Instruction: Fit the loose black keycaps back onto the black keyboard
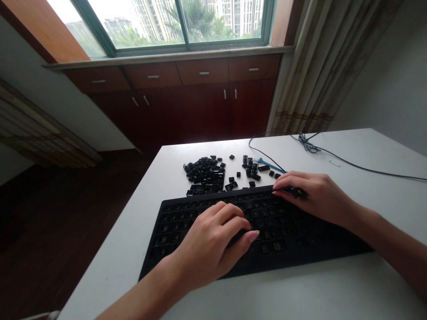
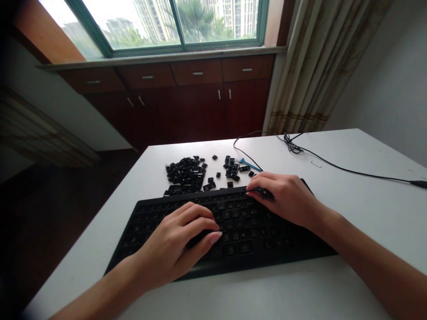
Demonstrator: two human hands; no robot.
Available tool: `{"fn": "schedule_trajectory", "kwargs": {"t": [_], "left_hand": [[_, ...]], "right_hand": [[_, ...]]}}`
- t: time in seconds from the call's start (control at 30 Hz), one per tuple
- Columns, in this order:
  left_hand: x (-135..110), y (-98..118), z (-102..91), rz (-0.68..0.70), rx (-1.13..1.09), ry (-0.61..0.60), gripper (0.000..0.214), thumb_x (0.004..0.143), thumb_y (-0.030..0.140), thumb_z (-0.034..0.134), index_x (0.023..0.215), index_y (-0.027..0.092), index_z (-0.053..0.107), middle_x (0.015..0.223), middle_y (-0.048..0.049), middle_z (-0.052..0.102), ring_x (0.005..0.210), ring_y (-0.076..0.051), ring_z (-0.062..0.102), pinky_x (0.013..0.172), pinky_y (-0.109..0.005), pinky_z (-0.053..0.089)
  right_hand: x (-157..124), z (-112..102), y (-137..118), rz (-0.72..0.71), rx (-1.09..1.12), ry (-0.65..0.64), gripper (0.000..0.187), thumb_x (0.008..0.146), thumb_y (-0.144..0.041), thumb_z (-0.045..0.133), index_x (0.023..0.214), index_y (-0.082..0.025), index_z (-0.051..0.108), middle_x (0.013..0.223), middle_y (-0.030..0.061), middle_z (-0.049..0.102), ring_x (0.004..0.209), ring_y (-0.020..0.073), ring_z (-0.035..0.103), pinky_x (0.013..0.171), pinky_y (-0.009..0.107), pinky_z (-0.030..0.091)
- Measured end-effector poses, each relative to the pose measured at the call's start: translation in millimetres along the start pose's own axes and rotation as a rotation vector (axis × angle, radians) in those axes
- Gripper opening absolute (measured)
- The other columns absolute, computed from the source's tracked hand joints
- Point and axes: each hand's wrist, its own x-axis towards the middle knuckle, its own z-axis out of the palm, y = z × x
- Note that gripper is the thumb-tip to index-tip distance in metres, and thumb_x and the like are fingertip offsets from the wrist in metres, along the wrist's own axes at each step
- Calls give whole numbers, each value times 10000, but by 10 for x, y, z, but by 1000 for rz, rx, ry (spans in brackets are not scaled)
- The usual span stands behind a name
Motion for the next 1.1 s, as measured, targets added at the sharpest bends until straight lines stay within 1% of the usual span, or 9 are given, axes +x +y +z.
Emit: {"fn": "schedule_trajectory", "kwargs": {"t": [0.17,0.33,0.5,0.7,0.93,1.1], "left_hand": [[0,-6,5,-5,-2,-9,123,965,263,593,961,182,686,987,-61,683,857,-180,595,795,-341,519],[0,-11,14,-7,-3,-17,121,965,264,591,956,186,683,995,-58,681,860,-183,589,800,-348,512],[-5,-12,22,0,0,-16,124,967,262,590,940,181,680,988,-57,680,851,-181,581,795,-350,509],[-8,-5,22,14,15,0,113,967,242,590,931,183,680,972,-50,679,838,-176,577,783,-345,510],[-8,-11,22,22,26,18,109,965,249,596,929,186,678,974,-47,681,837,-176,583,773,-341,515],[-15,-26,30,15,30,9,127,968,264,591,930,183,681,977,-52,681,843,-177,580,777,-346,516]], "right_hand": [[-6,42,-1,-44,0,-47,164,956,-248,598,1074,-258,710,1106,23,755,979,198,722,839,322,583],[4,4,-11,-70,15,-81,181,955,-207,575,1067,-244,713,1115,25,755,968,190,726,834,311,583],[9,-4,-19,-68,23,-77,174,956,-199,576,1052,-234,717,1104,21,758,951,180,727,831,301,577],[-5,19,8,-95,24,-80,215,927,-122,577,1061,-231,705,1120,13,749,965,167,720,830,280,563],[-11,30,25,-100,18,-85,193,949,-146,564,1072,-234,685,1124,14,741,957,161,713,809,274,552],[-12,21,21,-92,31,-89,176,962,-180,569,1080,-247,680,1129,-1,739,972,152,711,828,265,546]]}}
